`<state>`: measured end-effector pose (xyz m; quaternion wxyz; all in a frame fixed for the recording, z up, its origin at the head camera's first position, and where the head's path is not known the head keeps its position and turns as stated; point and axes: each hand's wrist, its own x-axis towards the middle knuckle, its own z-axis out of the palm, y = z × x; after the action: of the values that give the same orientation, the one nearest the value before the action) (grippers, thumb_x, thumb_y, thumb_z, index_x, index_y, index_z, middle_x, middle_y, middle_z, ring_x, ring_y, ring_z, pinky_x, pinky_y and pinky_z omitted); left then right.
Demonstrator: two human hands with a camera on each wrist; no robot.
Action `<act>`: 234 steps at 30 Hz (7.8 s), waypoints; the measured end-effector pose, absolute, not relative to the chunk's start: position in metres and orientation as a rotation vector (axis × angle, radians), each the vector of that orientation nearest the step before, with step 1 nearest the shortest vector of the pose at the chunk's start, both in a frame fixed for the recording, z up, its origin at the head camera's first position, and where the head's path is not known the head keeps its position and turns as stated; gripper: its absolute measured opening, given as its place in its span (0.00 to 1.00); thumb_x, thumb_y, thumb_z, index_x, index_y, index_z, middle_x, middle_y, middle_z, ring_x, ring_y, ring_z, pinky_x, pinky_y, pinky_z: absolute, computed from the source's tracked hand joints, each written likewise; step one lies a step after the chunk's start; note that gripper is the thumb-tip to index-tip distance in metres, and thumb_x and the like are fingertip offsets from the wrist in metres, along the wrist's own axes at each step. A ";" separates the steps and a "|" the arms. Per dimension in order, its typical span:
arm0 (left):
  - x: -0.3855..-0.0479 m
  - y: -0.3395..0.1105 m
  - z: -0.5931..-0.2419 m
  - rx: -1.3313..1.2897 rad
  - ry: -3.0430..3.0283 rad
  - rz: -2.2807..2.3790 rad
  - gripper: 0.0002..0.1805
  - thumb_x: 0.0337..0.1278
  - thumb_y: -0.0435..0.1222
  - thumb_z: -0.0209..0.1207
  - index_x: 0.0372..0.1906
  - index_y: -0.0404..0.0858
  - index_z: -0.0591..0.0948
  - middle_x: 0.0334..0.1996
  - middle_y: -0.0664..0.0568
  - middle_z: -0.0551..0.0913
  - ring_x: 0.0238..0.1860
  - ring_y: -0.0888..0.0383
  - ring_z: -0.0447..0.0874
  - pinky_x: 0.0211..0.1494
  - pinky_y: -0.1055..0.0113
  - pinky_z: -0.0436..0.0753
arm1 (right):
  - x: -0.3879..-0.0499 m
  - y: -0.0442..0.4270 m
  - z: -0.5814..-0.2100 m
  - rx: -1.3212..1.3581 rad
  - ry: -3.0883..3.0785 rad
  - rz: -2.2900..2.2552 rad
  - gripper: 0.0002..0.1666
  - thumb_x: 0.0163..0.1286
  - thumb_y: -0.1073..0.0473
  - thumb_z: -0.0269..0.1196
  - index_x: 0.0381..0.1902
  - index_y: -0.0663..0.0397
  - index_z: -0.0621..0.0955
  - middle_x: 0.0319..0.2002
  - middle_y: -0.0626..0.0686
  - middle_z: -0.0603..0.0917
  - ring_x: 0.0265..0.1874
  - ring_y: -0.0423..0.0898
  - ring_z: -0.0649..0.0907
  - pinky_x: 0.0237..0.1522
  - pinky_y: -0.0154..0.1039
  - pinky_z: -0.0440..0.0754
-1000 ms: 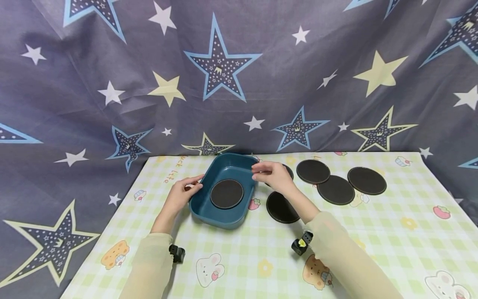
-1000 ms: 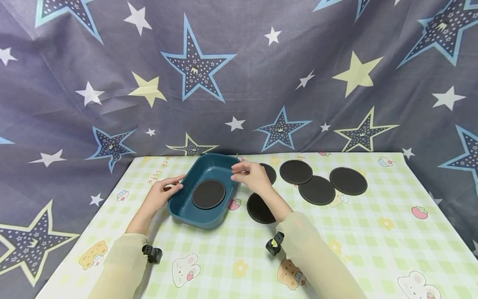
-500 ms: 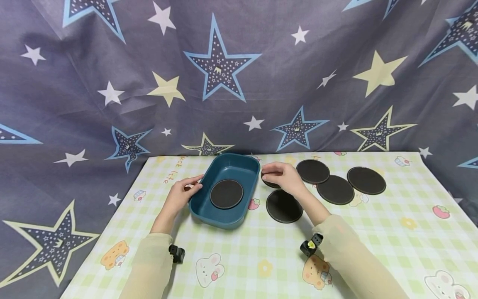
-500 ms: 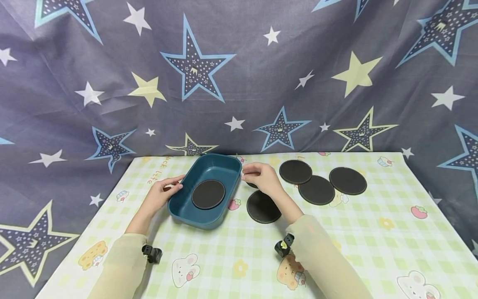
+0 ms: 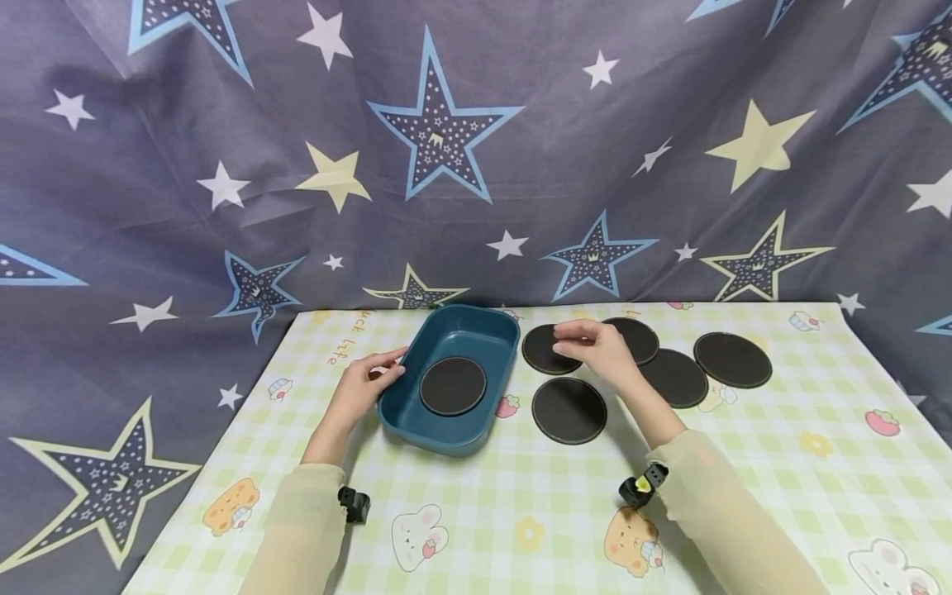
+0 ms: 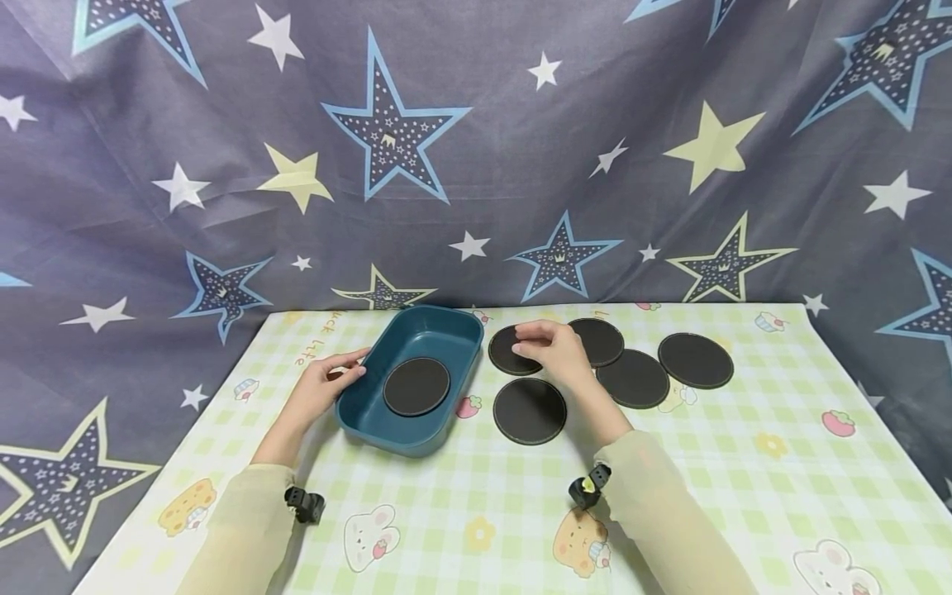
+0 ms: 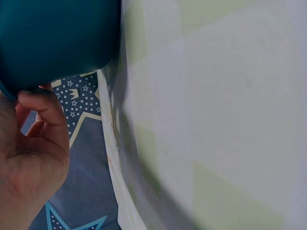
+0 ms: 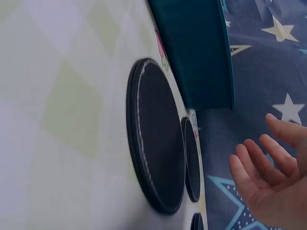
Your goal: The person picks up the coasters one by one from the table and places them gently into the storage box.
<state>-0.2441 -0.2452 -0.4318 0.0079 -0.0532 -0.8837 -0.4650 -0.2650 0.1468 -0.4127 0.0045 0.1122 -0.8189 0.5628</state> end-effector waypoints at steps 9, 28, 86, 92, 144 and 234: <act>-0.243 -0.249 -0.432 -0.185 -2.754 -1.449 0.22 0.69 0.40 0.60 0.64 0.42 0.80 0.43 0.41 0.81 0.19 0.65 0.66 0.26 0.71 0.69 | -0.265 0.169 -0.413 0.229 -2.575 1.763 0.25 0.68 0.60 0.68 0.60 0.66 0.79 0.59 0.65 0.81 0.38 0.23 0.80 0.43 0.20 0.77; -0.242 -0.244 -0.431 -0.171 -2.754 -1.461 0.21 0.69 0.39 0.60 0.64 0.43 0.80 0.43 0.42 0.80 0.20 0.63 0.66 0.27 0.71 0.69 | -0.277 0.219 -0.421 -0.029 -2.611 1.666 0.35 0.71 0.55 0.65 0.71 0.61 0.70 0.68 0.64 0.73 0.66 0.60 0.76 0.45 0.15 0.70; -0.242 -0.245 -0.432 -0.143 -2.757 -1.485 0.21 0.69 0.39 0.60 0.64 0.44 0.80 0.44 0.41 0.80 0.21 0.63 0.68 0.27 0.71 0.69 | -0.295 0.243 -0.450 0.047 -2.889 1.218 0.53 0.60 0.66 0.69 0.77 0.67 0.54 0.71 0.77 0.56 0.70 0.74 0.59 0.71 0.66 0.57; -0.243 -0.245 -0.431 -0.136 -2.759 -1.489 0.21 0.69 0.39 0.60 0.65 0.44 0.80 0.44 0.42 0.80 0.22 0.62 0.69 0.27 0.71 0.70 | -0.292 0.245 -0.447 -0.089 -2.835 1.303 0.43 0.65 0.65 0.66 0.75 0.65 0.61 0.64 0.73 0.71 0.62 0.68 0.74 0.58 0.56 0.76; -0.243 -0.245 -0.434 -0.155 -2.745 -1.494 0.21 0.69 0.40 0.60 0.64 0.43 0.80 0.43 0.42 0.80 0.22 0.63 0.69 0.27 0.71 0.70 | -0.280 0.207 -0.425 -0.051 -2.411 1.941 0.34 0.67 0.70 0.64 0.70 0.63 0.70 0.35 0.37 0.79 0.25 0.27 0.81 0.32 0.27 0.84; -0.240 -0.244 -0.432 -0.144 -2.757 -1.489 0.21 0.70 0.39 0.59 0.65 0.45 0.80 0.47 0.41 0.81 0.26 0.58 0.74 0.27 0.69 0.71 | -0.305 0.021 -0.396 0.522 -2.690 1.886 0.23 0.66 0.72 0.63 0.59 0.59 0.82 0.48 0.63 0.86 0.32 0.41 0.82 0.29 0.31 0.79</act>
<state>-0.2399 -0.2444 -0.4325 0.0026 -0.0459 -0.8789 -0.4747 -0.3047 0.0213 -0.3963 -0.0923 0.1563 -0.8052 0.5646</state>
